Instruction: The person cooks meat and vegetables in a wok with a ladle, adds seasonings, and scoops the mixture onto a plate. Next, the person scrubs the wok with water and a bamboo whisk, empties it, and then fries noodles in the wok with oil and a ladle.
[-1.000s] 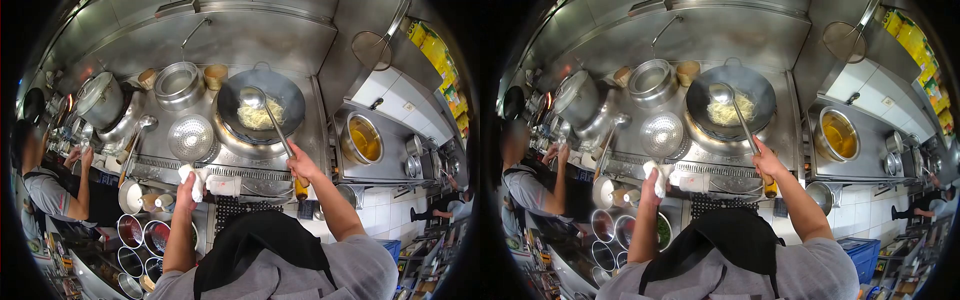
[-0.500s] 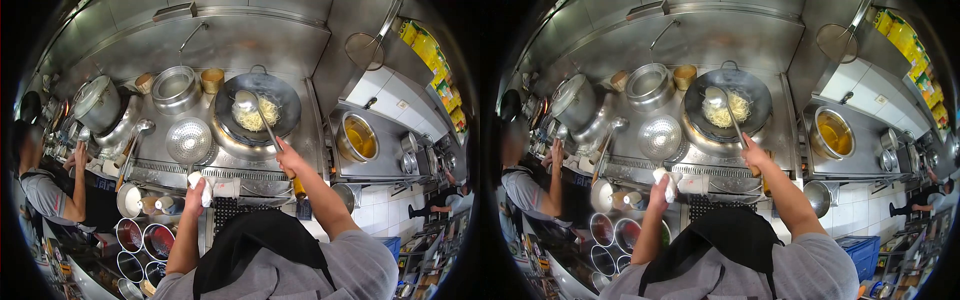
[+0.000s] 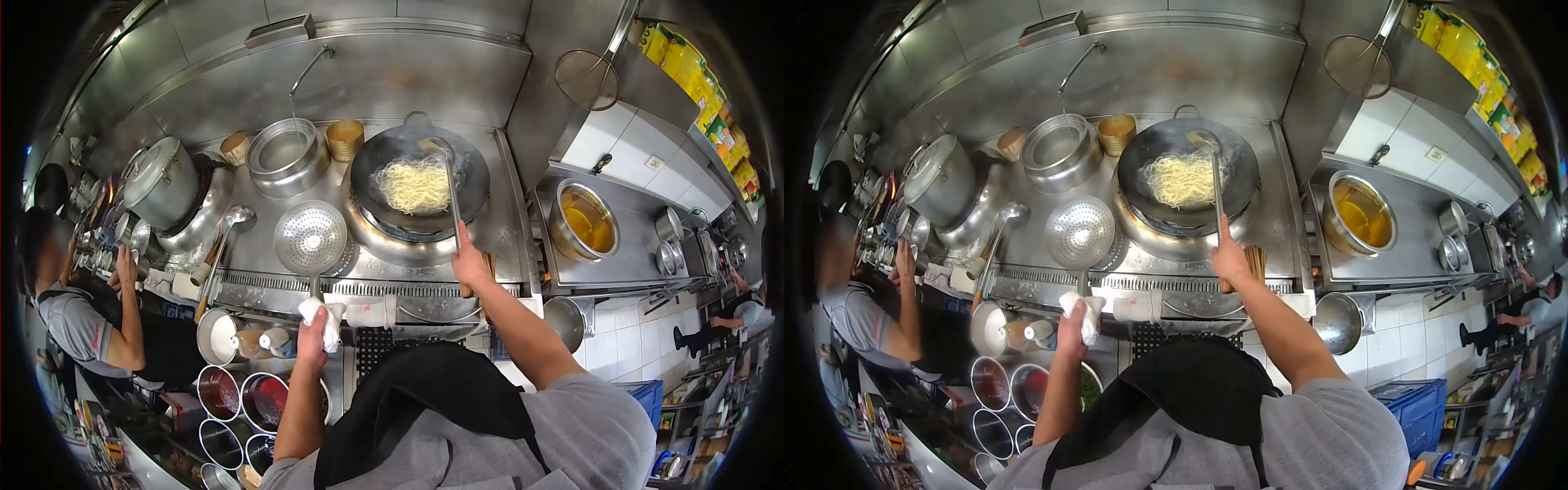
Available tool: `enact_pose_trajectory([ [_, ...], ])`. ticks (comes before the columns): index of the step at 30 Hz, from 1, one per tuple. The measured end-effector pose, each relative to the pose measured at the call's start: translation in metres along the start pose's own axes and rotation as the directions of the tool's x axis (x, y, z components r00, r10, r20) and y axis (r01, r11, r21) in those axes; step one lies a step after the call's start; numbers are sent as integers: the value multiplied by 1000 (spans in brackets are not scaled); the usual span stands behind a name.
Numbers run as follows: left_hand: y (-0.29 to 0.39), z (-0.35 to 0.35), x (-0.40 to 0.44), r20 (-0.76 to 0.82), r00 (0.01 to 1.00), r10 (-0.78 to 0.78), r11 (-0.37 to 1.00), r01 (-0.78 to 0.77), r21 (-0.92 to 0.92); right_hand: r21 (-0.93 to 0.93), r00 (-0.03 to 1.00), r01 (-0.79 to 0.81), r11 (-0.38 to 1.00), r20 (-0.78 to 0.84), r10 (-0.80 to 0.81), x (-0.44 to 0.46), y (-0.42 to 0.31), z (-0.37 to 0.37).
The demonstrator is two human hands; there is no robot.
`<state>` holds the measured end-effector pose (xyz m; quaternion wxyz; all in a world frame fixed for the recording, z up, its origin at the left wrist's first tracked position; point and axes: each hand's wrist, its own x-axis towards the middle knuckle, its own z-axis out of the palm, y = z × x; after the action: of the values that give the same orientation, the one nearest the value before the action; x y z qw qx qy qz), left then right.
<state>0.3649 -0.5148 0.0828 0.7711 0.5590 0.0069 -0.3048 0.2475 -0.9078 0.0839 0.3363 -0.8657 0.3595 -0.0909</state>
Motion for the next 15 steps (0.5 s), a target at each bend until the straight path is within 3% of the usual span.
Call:
enact_pose_trajectory([
  [1,0,2,-2,1,1000,-7,1000,7,-12,289,993,-80,954,104,51,-14,-22,-17],
  [2,14,11,-12,81,996,-30,992,39,-116,535,973,-200,821,207,102,-27,-44,-33],
  [5,32,27,-13,184,981,64,967,-16,-254,671,928,-311,673,368,62,5,-20,-33],
  [6,43,37,-15,158,984,87,979,-55,-194,603,940,-266,752,336,63,16,-10,-25],
  [7,54,47,-14,180,979,95,983,-64,-170,370,978,-138,919,199,67,17,-11,-15],
  [8,65,55,-14,201,975,98,988,-70,-140,91,997,-38,995,67,32,14,-14,3],
  [9,70,59,-12,223,969,106,990,-82,-113,-209,998,34,977,-52,-46,9,-24,10],
  [10,65,56,-5,200,976,80,992,-57,-117,-129,996,58,990,-66,-67,6,-30,9],
  [13,46,53,3,274,960,53,987,-9,-161,347,959,-178,921,271,83,-1,-53,-32],
  [14,39,56,1,271,960,67,985,-20,-173,307,951,-199,931,288,108,0,-57,-41],
  [15,34,57,-2,214,976,34,989,-2,-146,191,974,-148,970,199,109,3,-48,-35],
])
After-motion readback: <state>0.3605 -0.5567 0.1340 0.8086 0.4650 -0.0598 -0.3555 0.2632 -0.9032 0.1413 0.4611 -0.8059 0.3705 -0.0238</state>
